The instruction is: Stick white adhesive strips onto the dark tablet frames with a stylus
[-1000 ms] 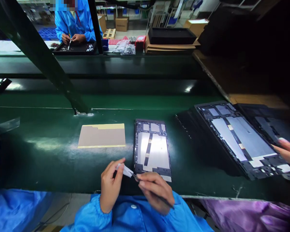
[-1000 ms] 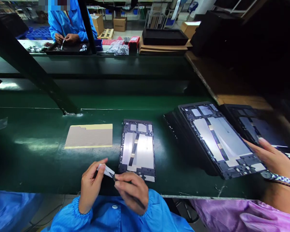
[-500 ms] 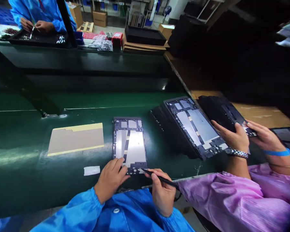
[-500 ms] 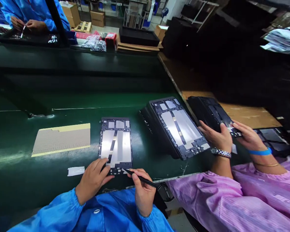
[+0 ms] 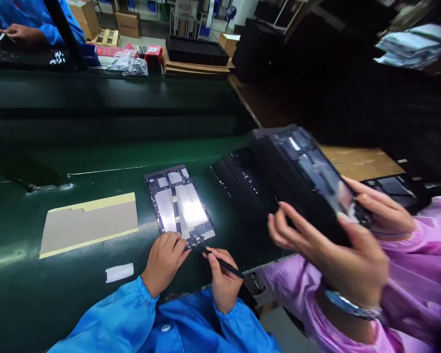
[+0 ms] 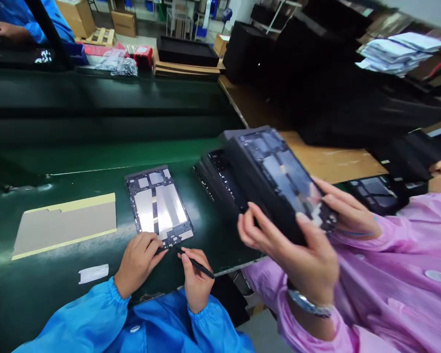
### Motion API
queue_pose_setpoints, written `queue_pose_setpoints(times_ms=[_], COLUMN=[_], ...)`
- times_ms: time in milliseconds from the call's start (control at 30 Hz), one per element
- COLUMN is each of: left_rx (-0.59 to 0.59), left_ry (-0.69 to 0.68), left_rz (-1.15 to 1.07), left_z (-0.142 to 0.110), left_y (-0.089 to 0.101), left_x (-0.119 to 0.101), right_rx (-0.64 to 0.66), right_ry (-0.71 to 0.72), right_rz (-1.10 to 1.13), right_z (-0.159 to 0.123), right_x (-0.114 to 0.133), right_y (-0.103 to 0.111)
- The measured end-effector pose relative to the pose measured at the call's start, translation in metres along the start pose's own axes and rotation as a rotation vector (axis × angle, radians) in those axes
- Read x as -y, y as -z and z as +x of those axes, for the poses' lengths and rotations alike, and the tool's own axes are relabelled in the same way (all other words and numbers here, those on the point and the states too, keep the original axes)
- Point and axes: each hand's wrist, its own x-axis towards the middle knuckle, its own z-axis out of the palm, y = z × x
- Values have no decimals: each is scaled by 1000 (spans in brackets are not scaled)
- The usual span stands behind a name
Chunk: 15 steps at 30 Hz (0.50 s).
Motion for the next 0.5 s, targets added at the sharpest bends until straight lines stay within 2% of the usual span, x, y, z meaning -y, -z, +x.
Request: queue_pose_setpoints(times_ms=[133,300,500], left_rx=[-29,-43,-35], left_ry=[24,53,68], left_rz=[-8,-22,-42], left_z=[0,1,0], left_y=[-3,-4,-3], left_x=[-3,-6,-6], right_rx=[-18,-36,-31], right_ry=[41,-115,-128], right_rz=[-40,43,40], right_z=[0,0,-2], right_x=[2,8,8], right_y=[-2,-3,-2])
